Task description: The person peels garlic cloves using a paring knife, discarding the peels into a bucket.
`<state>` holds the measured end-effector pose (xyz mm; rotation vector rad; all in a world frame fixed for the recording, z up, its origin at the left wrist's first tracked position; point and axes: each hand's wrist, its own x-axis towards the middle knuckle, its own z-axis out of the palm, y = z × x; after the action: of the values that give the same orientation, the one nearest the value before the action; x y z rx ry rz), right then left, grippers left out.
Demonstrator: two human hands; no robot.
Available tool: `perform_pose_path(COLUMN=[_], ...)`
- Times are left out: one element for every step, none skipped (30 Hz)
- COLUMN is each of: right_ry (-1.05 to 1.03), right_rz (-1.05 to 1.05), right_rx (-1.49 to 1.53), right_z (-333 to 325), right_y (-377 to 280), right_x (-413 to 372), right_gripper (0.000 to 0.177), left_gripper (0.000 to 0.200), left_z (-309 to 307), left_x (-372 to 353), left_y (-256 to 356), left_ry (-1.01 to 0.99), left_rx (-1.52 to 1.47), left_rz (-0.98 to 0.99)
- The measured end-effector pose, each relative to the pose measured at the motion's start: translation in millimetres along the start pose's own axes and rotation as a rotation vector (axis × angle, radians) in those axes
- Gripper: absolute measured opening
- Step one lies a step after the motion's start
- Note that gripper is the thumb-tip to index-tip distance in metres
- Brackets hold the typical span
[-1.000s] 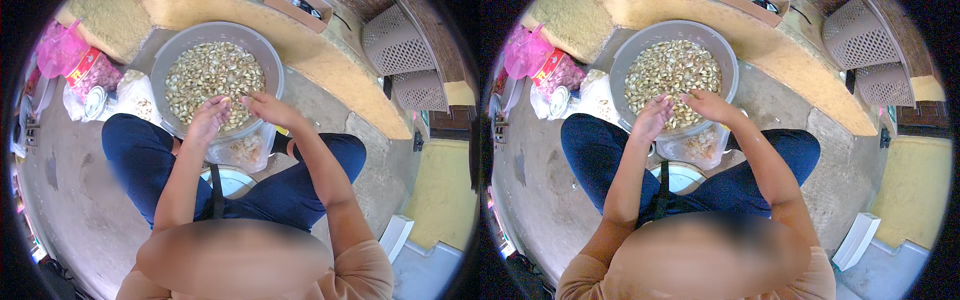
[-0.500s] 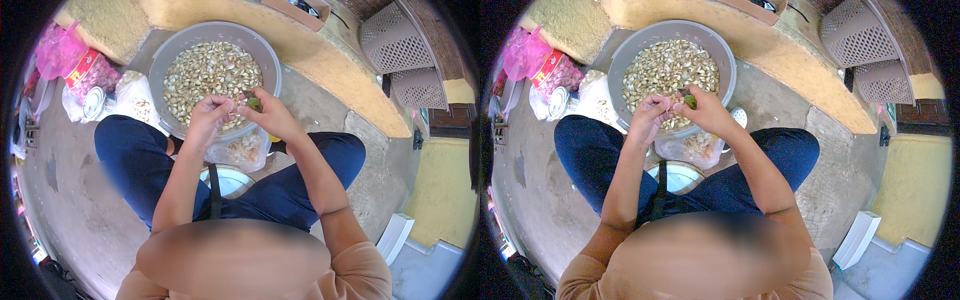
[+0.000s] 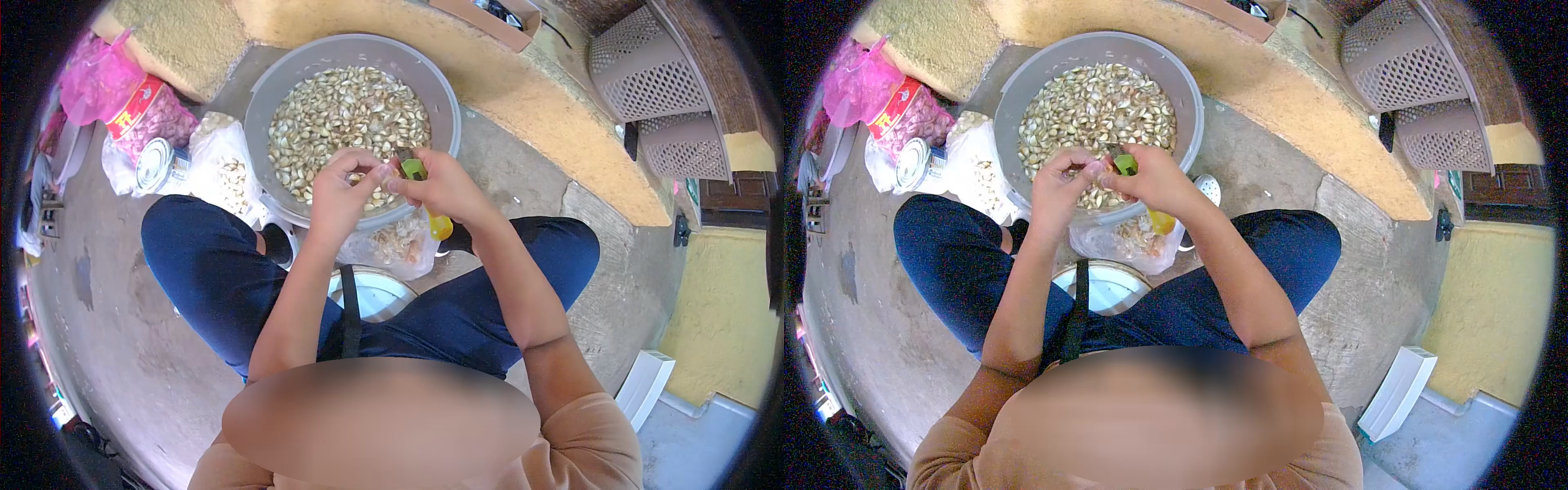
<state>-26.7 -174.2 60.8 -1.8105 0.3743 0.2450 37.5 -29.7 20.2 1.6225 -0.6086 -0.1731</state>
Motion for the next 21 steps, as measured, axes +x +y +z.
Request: perform_pose_path(right_ry=[-0.016, -0.031, -0.037, -0.043, -0.048, -0.053, -0.060, -0.067, -0.076, -0.086, -0.096, -0.102, -0.109, -0.114, -0.099, -0.085, -0.071, -0.070, -0.068, -0.065, -0.076], right_rz=[0.032, 0.065, 0.055, 0.046, 0.036, 0.050, 0.066, 0.080, 0.055, 0.032, 0.009, 0.016, 0.023, 0.031, 0.031, 0.032, 0.033, 0.031, 0.031, 0.031, 0.036], right_rx=[0.012, 0.025, 0.061, 0.097, 0.133, 0.187, 0.242, 0.296, 0.360, 0.424, 0.488, 0.519, 0.550, 0.581, 0.577, 0.572, 0.567, 0.577, 0.587, 0.597, 0.594], right_z=[-2, -3, -3, -4, -4, -5, -6, -7, -8, -8, -8, -9, -10, -11, -12, -14, -15, -15, -15, -16, -17], right_y=[-7, -10, -8, -3, 0, 0, 0, -1, 1, 5, 7, 7, 6, 5, 3, 1, -1, -1, -1, -1, -1], right_x=[-3, -4, -4, -2, -2, -3, -4, -5, -4, -1, 0, 0, 0, -1, -3, -5, -6, -7, -7, -8, -8], right_gripper=[0.027, 0.026, 0.025, 0.025, 0.025, 0.025, 0.026, 0.026, 0.025, 0.023, 0.022, 0.022, 0.023, 0.023, 0.023, 0.024, 0.024, 0.024, 0.025, 0.026, 0.028], left_gripper=[0.006, 0.005, 0.006, 0.006, 0.007, 0.009, 0.010, 0.012, 0.013, 0.013, 0.014, 0.014, 0.014, 0.014, 0.014, 0.013, 0.012, 0.012, 0.012, 0.012, 0.014], left_z=[0, 1, 1, -1, -4, -7, -8, -9, -11, -12, -13, -13, -13, -13, -11, -9, -5, -2, 2, 6, 9], left_x=[0, 0, 0, 1, 2, 3, 3, 3, 2, 1, -1, -2, -3, -6, -8, -12, -16, -21, -25, -30, -31], left_y=[0, 2, 4, 7, 12, 14, 13, 12, 11, 7, 0, -2, -2, -1, 0, 0, -1, -2, -3, -4, -4], left_ry=[0.020, 0.039, 0.059, 0.072, 0.084, 0.096, 0.086, 0.077, 0.070, 0.026, -0.017, -0.061, -0.148, -0.236, -0.324, -0.413, -0.501, -0.589, -0.601, -0.614, -0.626], left_rx=[-0.043, -0.086, -0.129, -0.198, -0.266, -0.335, -0.319, -0.302, -0.284, -0.205, -0.127, -0.049, -0.017, 0.014, 0.045, 0.078, 0.112, 0.146, 0.185, 0.222, 0.260], left_rz=[-0.075, -0.149, -0.223, -0.277, -0.330, -0.383, -0.390, -0.396, -0.401, -0.372, -0.342, -0.312, -0.325, -0.338, -0.350, -0.354, -0.358, -0.361, -0.289, -0.216, -0.142])
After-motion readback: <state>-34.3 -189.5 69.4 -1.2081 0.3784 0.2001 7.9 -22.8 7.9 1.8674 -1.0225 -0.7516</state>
